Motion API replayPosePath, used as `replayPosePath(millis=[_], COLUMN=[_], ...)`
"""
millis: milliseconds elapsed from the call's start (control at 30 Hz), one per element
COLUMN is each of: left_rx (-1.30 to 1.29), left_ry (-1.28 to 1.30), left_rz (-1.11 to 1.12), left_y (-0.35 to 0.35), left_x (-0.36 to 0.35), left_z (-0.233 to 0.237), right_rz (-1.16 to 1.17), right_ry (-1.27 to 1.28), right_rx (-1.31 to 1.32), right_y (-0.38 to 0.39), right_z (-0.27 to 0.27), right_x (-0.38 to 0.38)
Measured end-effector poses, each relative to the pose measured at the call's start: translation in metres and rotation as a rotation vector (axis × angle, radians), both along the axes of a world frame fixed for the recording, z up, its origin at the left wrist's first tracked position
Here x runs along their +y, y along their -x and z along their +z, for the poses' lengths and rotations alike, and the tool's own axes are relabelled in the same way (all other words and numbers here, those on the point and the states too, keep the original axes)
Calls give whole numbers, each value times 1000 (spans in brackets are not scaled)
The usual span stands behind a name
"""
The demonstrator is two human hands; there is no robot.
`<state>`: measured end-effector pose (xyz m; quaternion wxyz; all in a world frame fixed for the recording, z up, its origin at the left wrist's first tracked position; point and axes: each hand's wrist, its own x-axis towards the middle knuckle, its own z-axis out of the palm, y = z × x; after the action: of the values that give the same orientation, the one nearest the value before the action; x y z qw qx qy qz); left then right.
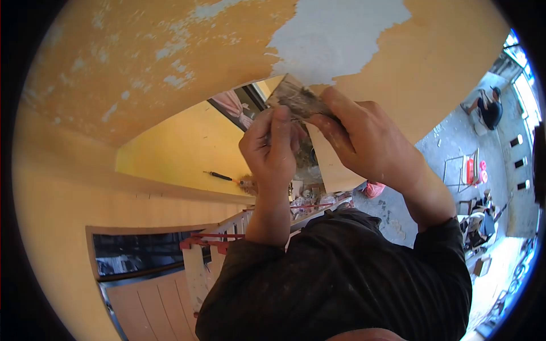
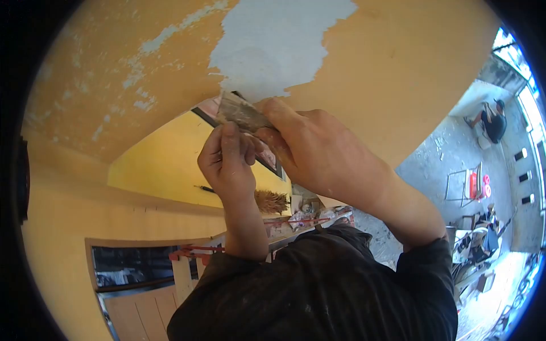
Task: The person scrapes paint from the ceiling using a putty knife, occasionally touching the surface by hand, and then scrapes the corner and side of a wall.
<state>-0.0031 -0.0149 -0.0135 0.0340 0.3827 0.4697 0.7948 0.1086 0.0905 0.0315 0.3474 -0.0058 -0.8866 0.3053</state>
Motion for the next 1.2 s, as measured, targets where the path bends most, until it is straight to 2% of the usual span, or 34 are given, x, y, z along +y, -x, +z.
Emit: replayPosePath(millis=[267, 333, 533, 600, 733, 800, 900, 1133, 1200], left_rx=[-71, -109, -122, -122, -107, -13, -5, -129, -94], left_ry=[8, -1, 24, -10, -16, 76, 120, 34, 44], left_rz=[3, 0, -41, -117, -69, -58, -83, -181, -170], left_y=[7, 7, 11, 14, 17, 17, 15, 18, 18], left_x=[4, 8, 20, 23, 21, 18, 19, 16, 18], left_z=[2, 0, -3, -3, -2, 0, 0, 7, 6], right_rz=[-18, -32, -181, -187, -203, -219, -250, -262, -279], right_ry=[129, -88, -344, -383, -456, -450, -450, -546, -527], right_rx=[77, 73, 134, 113, 80, 47, -13, -61, -77], right_y=[5, 6, 12, 14, 17, 14, 8, 13, 11], right_z=[0, 2, -6, -3, 1, 6, 9, 14, 13], right_x=[-8, -8, 2, 5, 4, -1, -6, -8, -9])
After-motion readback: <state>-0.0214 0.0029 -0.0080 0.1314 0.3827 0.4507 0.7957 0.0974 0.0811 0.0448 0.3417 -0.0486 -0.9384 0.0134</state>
